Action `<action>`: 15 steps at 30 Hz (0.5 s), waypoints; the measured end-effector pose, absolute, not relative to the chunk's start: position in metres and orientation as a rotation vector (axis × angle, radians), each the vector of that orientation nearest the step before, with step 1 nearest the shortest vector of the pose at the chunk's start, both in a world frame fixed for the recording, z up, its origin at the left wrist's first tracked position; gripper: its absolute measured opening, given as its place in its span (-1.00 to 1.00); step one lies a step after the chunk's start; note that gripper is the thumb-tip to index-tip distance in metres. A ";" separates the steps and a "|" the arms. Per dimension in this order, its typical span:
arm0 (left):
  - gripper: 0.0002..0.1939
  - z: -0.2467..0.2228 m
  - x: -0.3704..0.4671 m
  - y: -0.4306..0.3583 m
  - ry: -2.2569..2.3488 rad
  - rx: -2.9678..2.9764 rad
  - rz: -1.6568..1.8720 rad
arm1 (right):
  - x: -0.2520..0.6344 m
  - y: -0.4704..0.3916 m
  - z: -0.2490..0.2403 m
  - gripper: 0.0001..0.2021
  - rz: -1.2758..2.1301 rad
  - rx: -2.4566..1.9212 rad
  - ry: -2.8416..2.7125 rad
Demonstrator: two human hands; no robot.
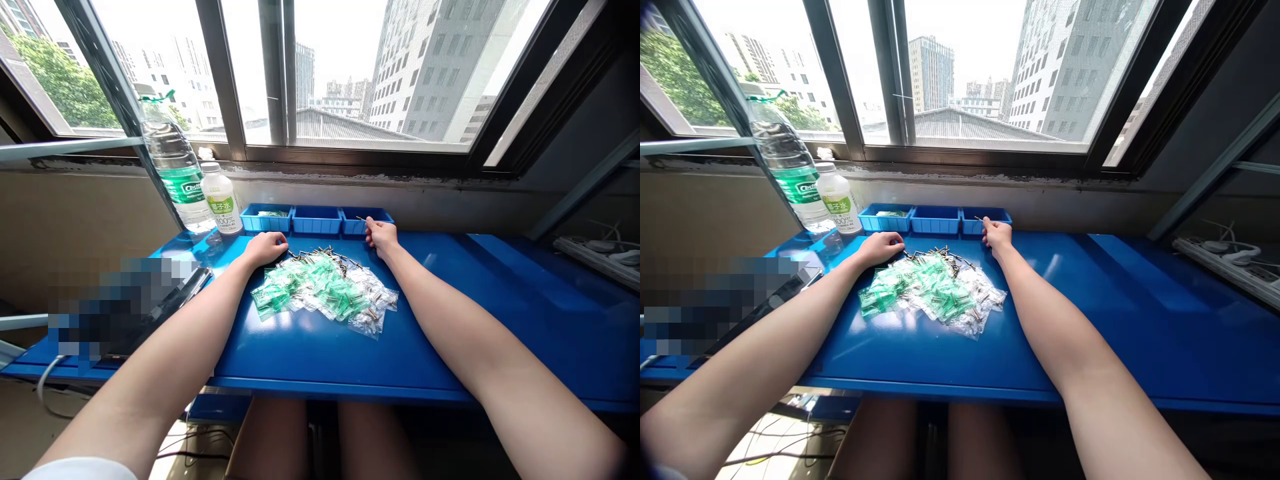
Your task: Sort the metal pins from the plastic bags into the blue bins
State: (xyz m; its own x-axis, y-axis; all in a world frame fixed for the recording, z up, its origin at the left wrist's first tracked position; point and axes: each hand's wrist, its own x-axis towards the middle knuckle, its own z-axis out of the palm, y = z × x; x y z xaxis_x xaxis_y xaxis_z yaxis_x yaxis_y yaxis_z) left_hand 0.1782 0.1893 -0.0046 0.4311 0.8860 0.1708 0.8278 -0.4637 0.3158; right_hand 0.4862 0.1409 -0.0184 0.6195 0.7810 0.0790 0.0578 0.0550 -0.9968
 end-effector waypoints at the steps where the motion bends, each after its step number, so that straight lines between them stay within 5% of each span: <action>1: -0.70 -0.005 0.178 0.189 1.509 2.495 0.470 | 0.486 0.140 -0.018 -0.72 0.647 -1.427 -0.772; 15: -0.68 -0.005 0.178 0.190 1.507 2.489 0.468 | 0.486 0.139 -0.018 -0.71 0.721 -1.411 -0.835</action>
